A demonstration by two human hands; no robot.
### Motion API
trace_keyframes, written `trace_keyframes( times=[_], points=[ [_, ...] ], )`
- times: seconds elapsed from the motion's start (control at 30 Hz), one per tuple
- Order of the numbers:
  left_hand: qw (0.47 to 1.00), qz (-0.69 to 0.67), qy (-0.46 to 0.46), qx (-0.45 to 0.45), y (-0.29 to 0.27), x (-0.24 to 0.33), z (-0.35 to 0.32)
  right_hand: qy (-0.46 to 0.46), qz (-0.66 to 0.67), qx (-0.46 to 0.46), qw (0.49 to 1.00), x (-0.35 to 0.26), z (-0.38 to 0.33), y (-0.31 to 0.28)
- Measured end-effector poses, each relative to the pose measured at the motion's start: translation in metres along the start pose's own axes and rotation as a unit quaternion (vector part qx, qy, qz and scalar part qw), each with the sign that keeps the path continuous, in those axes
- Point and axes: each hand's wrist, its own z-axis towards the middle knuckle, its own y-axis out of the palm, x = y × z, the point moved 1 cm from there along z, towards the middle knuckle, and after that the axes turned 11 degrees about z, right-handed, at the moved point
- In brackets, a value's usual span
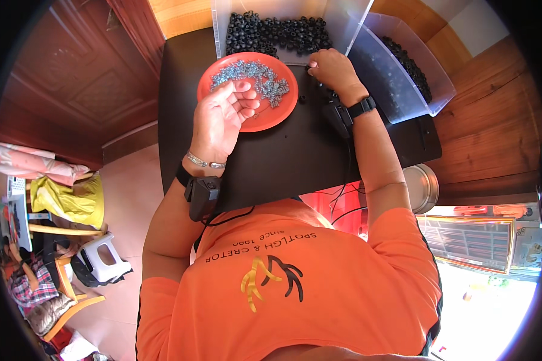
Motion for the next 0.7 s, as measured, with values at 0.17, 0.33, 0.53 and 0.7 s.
trace_keyframes(
  times=[0.17,0.33,0.53,0.7],
  points=[
    [1.000,0.013,0.000,-0.017,0.001,-0.001,-0.001,-0.038,0.218,0.068,0.973,-0.022,-0.007,-0.009],
    [0.999,0.037,-0.020,-0.031,0.002,-0.006,-0.002,-0.079,0.497,-0.016,0.864,-0.087,-0.015,-0.025],
    [0.998,0.035,-0.016,-0.044,0.007,-0.009,-0.003,-0.158,0.566,0.009,0.809,-0.114,-0.025,-0.020],
    [0.997,0.038,-0.004,-0.061,0.003,-0.010,-0.002,-0.166,0.540,0.028,0.824,-0.113,-0.024,-0.014]
  ],
)
